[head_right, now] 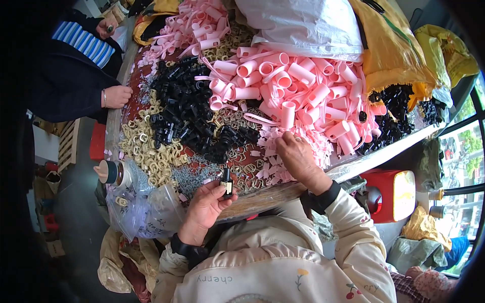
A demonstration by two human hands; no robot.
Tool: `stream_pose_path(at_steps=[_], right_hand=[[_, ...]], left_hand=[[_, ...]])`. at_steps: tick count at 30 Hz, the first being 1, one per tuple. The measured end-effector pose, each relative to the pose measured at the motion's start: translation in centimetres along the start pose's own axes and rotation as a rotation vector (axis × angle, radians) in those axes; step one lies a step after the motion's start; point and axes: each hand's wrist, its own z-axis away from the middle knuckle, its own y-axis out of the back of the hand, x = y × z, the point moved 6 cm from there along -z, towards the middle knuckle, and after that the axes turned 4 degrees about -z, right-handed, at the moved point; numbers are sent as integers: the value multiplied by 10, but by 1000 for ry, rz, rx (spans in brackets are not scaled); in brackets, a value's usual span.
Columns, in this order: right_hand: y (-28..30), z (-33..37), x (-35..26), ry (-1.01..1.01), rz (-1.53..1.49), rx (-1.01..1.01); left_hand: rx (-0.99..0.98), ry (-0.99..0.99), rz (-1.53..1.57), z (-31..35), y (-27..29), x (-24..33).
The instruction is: The person picks up a black plastic component and a small metal clip, fits the clip onto the component, and then slides a pink plastic sleeve over the assembly. This process is repeated for multiple units using parts gathered from the table.
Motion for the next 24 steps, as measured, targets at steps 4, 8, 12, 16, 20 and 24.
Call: stream_pose_path(at_steps=[4,8,12,16,20,24], right_hand=[[-8,-3,7,46,3,-69],[-3,-5,8,31,-55,-65],[3,-8,6,104,-78,16],[0,-8,3,211,12,31],[7,-13,3,80,-322,-27],[17,7,-14,-268,-1200,-293]], left_hand=[[-5,17,-2,-4,-6,-4],[9,3,-12,-7,-7,-2],[0,5,-17,-13,-7,0],[13,-2,-35,-20,-13,3],[30,-22,-34,-22,-14,4],[12,-42,-26,-22,-28,9]])
